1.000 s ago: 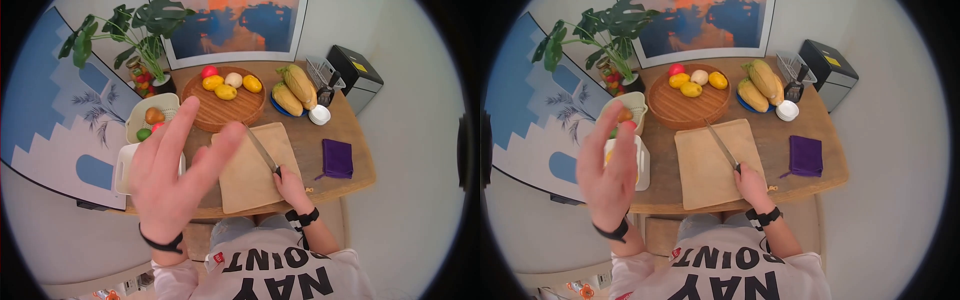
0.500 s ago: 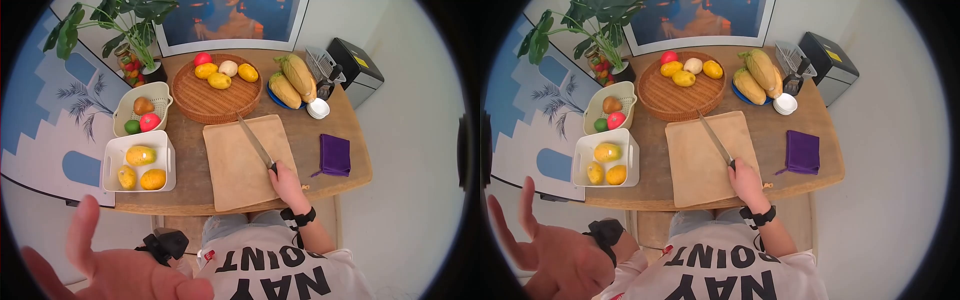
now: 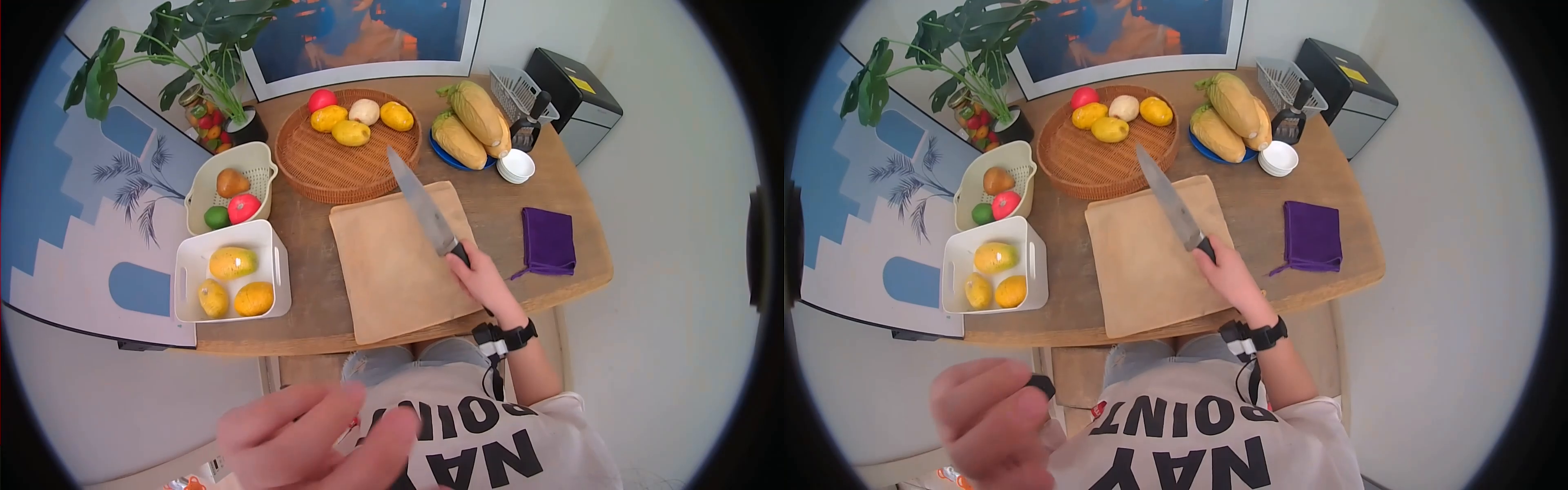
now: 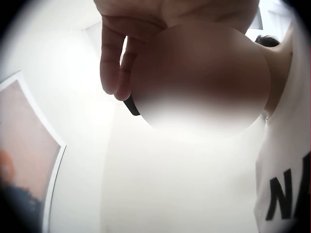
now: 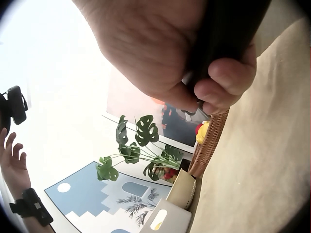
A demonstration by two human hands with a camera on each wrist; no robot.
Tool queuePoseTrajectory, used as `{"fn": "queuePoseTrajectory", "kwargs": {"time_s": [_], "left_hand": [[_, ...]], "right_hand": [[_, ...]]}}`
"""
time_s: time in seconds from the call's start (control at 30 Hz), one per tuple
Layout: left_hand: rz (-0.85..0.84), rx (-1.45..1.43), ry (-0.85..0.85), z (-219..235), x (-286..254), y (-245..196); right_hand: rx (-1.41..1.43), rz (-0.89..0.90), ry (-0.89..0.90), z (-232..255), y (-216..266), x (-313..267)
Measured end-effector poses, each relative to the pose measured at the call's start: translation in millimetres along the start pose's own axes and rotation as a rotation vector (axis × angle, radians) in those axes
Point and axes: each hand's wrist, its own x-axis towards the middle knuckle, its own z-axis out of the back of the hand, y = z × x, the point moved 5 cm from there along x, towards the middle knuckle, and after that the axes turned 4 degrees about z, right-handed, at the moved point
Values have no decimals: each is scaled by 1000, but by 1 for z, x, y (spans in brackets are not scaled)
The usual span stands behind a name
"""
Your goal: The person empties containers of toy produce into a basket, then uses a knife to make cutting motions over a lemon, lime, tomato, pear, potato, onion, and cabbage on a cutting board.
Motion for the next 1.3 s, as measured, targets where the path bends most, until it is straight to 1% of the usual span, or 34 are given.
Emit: {"fn": "queuePoseTrajectory", "kwargs": {"time_s": [0.07, 0.1, 0.17, 0.2, 0.27, 0.33, 0.4, 0.47, 0.5, 0.57, 0.6, 0.63, 0.7, 0.73, 0.77, 0.83, 0.87, 0.9, 1.0, 1.03, 1.13, 1.23, 1.3], "left_hand": [[-66, -62, -4, -3, 4, 1], [-72, -89, -53, -6, 1, 0], [-12, -134, -133, -11, 4, -3], [56, -148, -165, -12, 7, -6], [94, -135, -170, -13, 5, -8], [23, -96, -118, -14, -6, -4], [111, -103, -178, -11, -29, 15], [382, -107, -367, -26, -50, 52], [510, -131, -435, -44, -42, 82], [760, -205, -584, -81, -29, 139], [863, -349, -405, -105, -28, 175], [911, -285, -241, -132, -36, 217], [915, -102, -32, -185, -56, 278], [968, -13, 88, -206, -70, 305], [847, 165, 199, -224, -79, 327], [799, 287, 372, -257, -95, 363], [776, 347, 459, -266, -93, 371], [865, 330, 616, -277, -98, 382], [874, 467, 772, -307, -117, 417], [861, 506, 773, -311, -116, 419], [962, 551, 773, -319, -99, 414], [985, 712, 676, -329, -103, 422], [989, 702, 692, -320, -87, 402]], "right_hand": [[-20, 7, 11, 3, 0, 9], [-31, 18, 19, 4, -7, 13], [-70, 63, 18, 4, -19, 18], [-102, 99, 12, 3, -23, 18], [-126, 151, 21, 0, -32, 22], [-111, 175, 37, -1, -41, 24], [-133, 263, -30, 2, -42, 24], [-144, 335, -87, -1, -42, 26], [-98, 189, -35, 0, -42, 24], [-42, 145, -37, -1, -39, 22], [-20, 119, -40, 0, -39, 22], [-54, 99, -17, 1, -39, 21], [-67, 138, -21, 0, -42, 22], [-75, 160, -29, 0, -43, 23], [-71, 140, -18, 2, -41, 24], [-59, 94, 5, 4, -32, 20], [-60, 105, -3, 5, -32, 21], [-63, 112, -8, 4, -33, 21], [-50, 130, -20, 4, -35, 21], [-40, 138, -25, 4, -35, 21], [-37, 84, -9, 4, -35, 22], [-46, 98, -25, 5, -31, 21], [-50, 92, -22, 5, -34, 21]]}}
